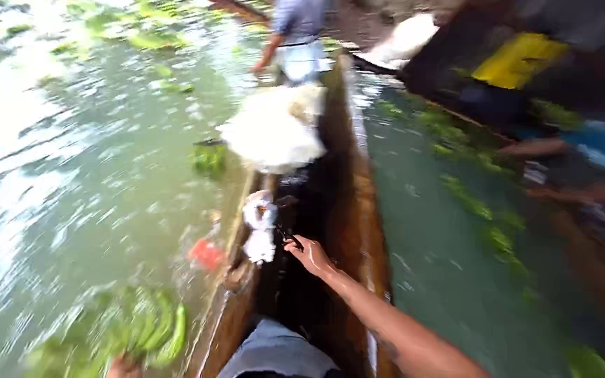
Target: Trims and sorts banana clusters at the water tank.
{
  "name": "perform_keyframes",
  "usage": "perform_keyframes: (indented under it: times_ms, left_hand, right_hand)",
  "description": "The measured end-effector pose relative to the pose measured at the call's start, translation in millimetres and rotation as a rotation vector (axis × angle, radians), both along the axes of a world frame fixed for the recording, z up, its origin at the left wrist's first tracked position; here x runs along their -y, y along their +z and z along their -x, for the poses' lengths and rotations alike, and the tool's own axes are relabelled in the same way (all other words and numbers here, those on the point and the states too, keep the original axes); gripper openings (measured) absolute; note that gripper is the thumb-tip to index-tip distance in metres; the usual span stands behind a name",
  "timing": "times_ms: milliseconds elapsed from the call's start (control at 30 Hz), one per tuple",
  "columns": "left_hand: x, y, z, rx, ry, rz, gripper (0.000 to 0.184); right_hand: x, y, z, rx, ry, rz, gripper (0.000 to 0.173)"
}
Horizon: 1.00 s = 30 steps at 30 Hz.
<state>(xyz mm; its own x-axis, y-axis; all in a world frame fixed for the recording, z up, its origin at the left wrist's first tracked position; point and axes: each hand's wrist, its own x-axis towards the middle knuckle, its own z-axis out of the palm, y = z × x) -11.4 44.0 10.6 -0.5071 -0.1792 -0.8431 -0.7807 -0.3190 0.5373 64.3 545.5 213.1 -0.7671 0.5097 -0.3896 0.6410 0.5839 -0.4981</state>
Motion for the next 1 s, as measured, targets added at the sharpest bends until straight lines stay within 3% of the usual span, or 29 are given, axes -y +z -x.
perform_keyframes:
  times_ms: [67,167,267,367,467,500,567,667,700,767,833,900,933,1000]
  left_hand:
    - [-1.2,3.2,14.6,0.074,0.162,0.12,0.023]
    - [21.9,7.0,23.1,0.217,0.25,0.246,0.042]
    - [52.2,6.2,29.4,0.265,0.258,0.269,0.058]
    - [70.8,-0.8,26.5,0.269,0.23,0.35,0.067]
    - [70.0,-12.4,29.5,0.3,0.265,0.504,0.095]
    - [66.4,-19.0,30.8,0.315,0.297,0.52,0.094]
    - [62.9,-29.0,37.1,0.329,0.358,0.531,0.071]
    - [77.8,-37.8,32.3,0.333,0.218,0.472,0.057]
    - [83.6,-38.8,33.3,0.341,0.156,0.467,0.051]
    - [94.8,-34.7,40.4,0.341,0.031,0.457,0.05]
    - [107.8,-35.6,40.7,0.312,-0.064,0.454,0.058]
    - [119.3,-32.1,48.6,0.298,-0.15,0.474,0.056]
    - [124.3,-28.2,54.2,0.308,-0.196,0.462,0.057]
    - [131.9,-24.4,66.5,0.318,-0.28,0.472,0.055]
  right_hand:
    - [62.3,-14.1,98.7,-0.044,0.313,0.135,0.038]
    - [154.7,-61.2,207.5,0.134,0.665,0.266,0.037]
    - [233.3,-130.1,264.3,0.383,0.73,0.305,0.044]
    - [297.9,-185.7,261.9,0.648,0.472,0.439,0.055]
    - [339.7,-230.6,222.9,0.693,0.137,0.599,0.051]
    - [346.3,-238.3,213.2,0.679,0.027,0.621,0.051]
    - [354.0,-247.4,207.2,0.612,-0.118,0.674,0.049]
    - [356.8,-252.5,223.0,0.492,-0.225,0.867,0.023]
    - [348.9,-249.5,233.9,0.519,-0.182,1.003,0.018]
    - [316.1,-235.1,265.5,0.714,0.24,1.137,0.013]
    - [281.1,-213.0,305.1,0.887,0.804,0.921,0.012]
    - [260.3,-188.6,352.6,0.968,1.304,0.472,0.022]
    - [257.1,-183.1,372.2,0.972,1.421,0.218,0.024]
    - [269.7,-169.0,404.9,0.914,1.41,-0.221,0.022]
